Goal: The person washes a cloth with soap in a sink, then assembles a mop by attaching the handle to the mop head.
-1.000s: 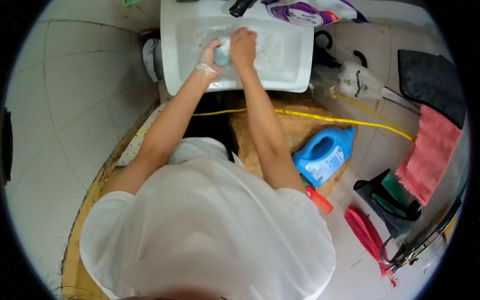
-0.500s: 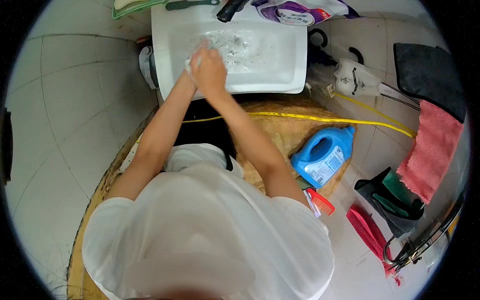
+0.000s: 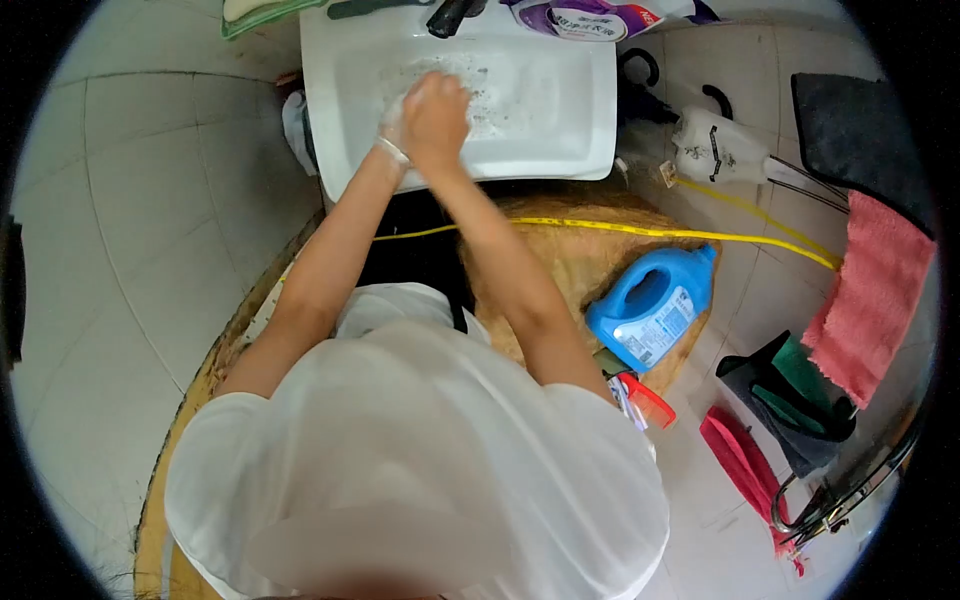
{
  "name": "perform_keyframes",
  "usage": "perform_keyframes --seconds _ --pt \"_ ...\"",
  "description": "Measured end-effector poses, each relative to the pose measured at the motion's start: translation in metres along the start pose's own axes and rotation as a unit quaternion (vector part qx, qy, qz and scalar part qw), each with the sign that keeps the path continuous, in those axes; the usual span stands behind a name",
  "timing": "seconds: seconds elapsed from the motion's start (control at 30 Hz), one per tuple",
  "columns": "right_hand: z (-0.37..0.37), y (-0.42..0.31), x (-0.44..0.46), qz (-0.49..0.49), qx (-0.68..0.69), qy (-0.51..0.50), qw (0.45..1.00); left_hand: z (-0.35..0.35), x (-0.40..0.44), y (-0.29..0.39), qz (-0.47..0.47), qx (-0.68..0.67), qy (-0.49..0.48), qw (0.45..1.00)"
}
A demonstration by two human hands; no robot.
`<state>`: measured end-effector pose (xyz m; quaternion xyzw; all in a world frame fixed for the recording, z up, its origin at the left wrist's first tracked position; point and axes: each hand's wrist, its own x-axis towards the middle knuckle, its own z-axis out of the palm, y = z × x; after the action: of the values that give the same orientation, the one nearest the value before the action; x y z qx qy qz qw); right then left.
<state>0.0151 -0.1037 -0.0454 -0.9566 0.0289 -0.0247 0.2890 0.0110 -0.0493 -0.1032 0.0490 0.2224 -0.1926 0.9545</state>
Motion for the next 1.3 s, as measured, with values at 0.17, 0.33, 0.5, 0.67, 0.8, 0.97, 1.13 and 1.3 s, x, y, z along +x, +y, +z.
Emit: perform_keyframes --seconds 0.17,0.33,0.5,0.67,0.8,0.97,1.13,1.3 --pt "0.015 0.033 0.014 0.019 0.022 -0.054 0.998 -0.026 0.009 0.005 -0.032 -0.032 -0.210 0.977" --pt "0.039 0.119 0.059 0.308 0.582 -0.133 0.741 0.034 0.006 0.002 0.038 0.038 0.087 0.995" --pt "-0.030 0.070 0.026 0.375 0.668 -0.165 0.622 0.019 0.013 0.035 0.098 -0.009 0.114 0.989" --pt "-0.031 -0.006 -0.045 0.000 0.141 -0.125 0.982 -0.016 0.018 0.014 0.049 -0.044 0.135 0.989" --pt "-0.036 -0.001 -0.012 0.005 -0.019 -0.142 0.990 -0.024 0.002 -0.006 0.110 0.067 0.080 0.988" --pt "-0.011 0.040 0.015 -0.083 0.064 -0.019 0.994 0.013 0.001 0.002 0.044 0.039 0.132 0.989" --pt "-0.022 -0.008 -0.023 -0.102 -0.028 -0.089 0.990 0.000 0.000 0.014 -0.020 0.097 0.119 0.988" --pt "-0.008 0.023 0.003 -0.010 0.036 -0.043 0.998 -0.043 0.026 -0.002 0.043 0.112 0.056 0.991"
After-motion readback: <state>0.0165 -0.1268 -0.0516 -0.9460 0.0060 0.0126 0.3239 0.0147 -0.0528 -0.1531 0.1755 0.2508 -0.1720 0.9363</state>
